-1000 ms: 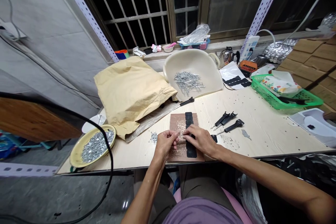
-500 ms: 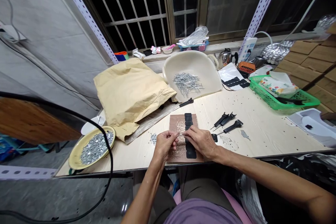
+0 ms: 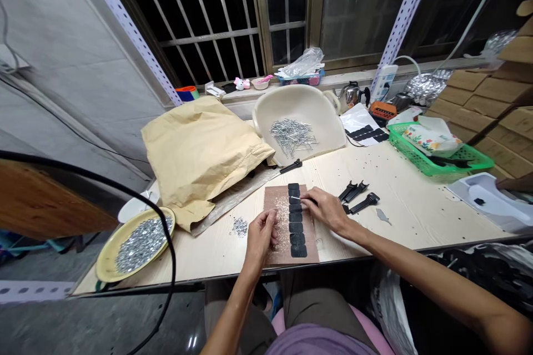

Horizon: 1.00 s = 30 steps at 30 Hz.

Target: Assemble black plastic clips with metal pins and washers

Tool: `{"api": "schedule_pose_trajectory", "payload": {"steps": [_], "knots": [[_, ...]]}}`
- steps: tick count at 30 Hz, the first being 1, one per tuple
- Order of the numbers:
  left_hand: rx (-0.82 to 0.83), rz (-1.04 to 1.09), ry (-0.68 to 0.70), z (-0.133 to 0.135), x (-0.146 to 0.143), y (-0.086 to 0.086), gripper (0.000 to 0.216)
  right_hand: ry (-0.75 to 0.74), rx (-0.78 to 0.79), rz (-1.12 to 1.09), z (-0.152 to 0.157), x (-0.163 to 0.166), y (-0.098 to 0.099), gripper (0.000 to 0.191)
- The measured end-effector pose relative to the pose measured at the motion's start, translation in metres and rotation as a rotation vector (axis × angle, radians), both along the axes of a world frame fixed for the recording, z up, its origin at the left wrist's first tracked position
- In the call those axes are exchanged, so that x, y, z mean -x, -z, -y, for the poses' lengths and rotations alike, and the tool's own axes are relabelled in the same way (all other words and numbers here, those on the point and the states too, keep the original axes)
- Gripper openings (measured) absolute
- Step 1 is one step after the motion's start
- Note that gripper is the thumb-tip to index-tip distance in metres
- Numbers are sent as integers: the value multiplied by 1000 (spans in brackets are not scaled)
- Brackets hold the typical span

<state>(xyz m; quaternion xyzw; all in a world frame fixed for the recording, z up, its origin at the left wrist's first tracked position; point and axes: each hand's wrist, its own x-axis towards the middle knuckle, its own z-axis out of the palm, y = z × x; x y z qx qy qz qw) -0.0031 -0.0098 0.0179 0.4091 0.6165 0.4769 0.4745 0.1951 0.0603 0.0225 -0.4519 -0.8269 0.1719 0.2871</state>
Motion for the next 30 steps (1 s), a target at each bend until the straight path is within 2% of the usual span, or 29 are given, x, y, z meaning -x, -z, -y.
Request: {"api": "schedule_pose_trajectory", "payload": {"steps": [3, 6, 9, 10, 14, 15, 17, 20, 22, 24, 26, 27, 30], "knots": [[-21, -161, -21, 6, -1, 8, 48, 34, -53, 141, -26, -6, 9, 24], [-152, -362, -16, 11, -4, 17, 37, 15, -114, 243, -47, -6, 16, 25], [-261, -513, -23, 13, -7, 24, 29, -38, -205, 283, -48, -5, 23, 26], [-271, -539, -34, 13, -7, 26, 28, -84, -242, 287, -42, -5, 26, 26], [-274, -586, -77, 13, -8, 31, 27, -451, -401, 304, -16, -10, 39, 29], [-275, -591, -83, 12, -8, 31, 27, -502, -422, 305, -15, -11, 39, 30], [-273, -598, -97, 12, -8, 31, 28, -439, -413, 292, -23, -10, 35, 30], [-252, -611, -124, 13, -9, 30, 28, -172, -347, 266, -38, -7, 26, 32], [-237, -617, -136, 13, -9, 30, 29, -205, -342, 275, -36, -5, 24, 33], [-233, -623, -139, 14, -10, 30, 29, -425, -381, 297, -28, -5, 25, 30], [-238, -628, -137, 14, -10, 30, 29, -527, -386, 291, -25, -5, 25, 28], [-241, -628, -137, 14, -10, 30, 29, -485, -367, 277, -28, -4, 24, 27], [-231, -615, -143, 14, -9, 29, 30, -223, -279, 245, -43, -3, 19, 28]]}}
